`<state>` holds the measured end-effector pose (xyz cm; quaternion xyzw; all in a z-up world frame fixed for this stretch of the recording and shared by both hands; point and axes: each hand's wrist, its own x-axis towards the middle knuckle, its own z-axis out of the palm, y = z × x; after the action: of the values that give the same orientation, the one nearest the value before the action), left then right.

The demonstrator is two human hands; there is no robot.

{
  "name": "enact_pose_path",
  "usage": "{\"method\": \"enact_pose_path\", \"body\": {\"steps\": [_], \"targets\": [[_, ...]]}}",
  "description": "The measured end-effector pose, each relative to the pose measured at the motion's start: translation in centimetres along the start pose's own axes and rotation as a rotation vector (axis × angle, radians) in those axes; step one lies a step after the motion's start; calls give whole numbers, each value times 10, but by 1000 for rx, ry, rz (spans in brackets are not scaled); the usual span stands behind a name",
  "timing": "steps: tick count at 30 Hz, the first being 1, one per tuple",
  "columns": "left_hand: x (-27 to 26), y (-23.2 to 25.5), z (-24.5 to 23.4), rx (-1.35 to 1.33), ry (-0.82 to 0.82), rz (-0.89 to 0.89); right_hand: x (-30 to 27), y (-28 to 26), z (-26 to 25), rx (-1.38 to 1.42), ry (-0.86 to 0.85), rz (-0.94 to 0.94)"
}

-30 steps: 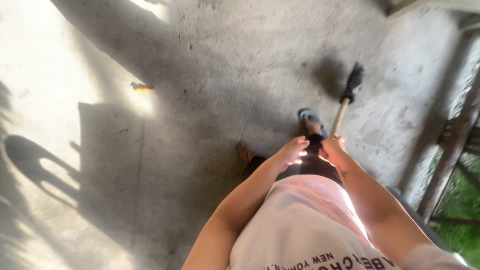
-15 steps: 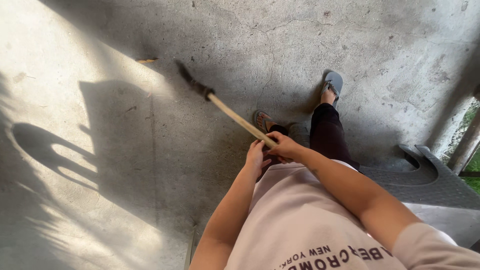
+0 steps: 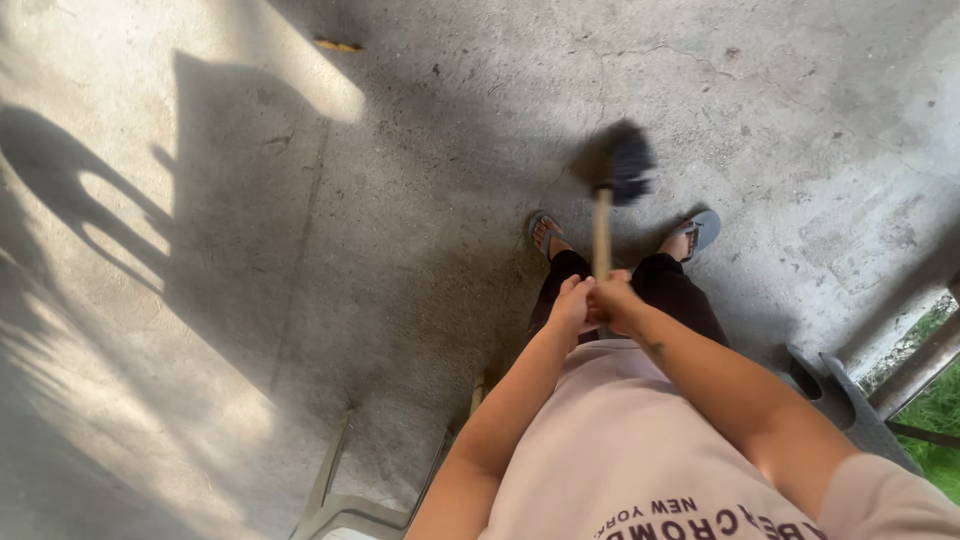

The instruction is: The person sweeps a concrete floor with a broom, moving debris toward a corner. The person navigates around a parked motorcycle and a green tarp while sweeping.

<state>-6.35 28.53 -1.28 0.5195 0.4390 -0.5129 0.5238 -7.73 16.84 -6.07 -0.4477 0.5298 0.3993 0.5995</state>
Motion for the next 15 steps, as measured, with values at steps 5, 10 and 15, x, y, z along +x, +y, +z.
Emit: {"method": "enact_pose_path", "body": {"steps": [5,10,15], "targets": [[23,-19,-77,-440,176,81,23,-11,91,-379,-271,54],[28,-32,-113,-522,188,113,-5,-42,98,-349,-484,-25],[37,-17,-59,-457,-49,116,-88,-42,17,-470,-312,75]]}}
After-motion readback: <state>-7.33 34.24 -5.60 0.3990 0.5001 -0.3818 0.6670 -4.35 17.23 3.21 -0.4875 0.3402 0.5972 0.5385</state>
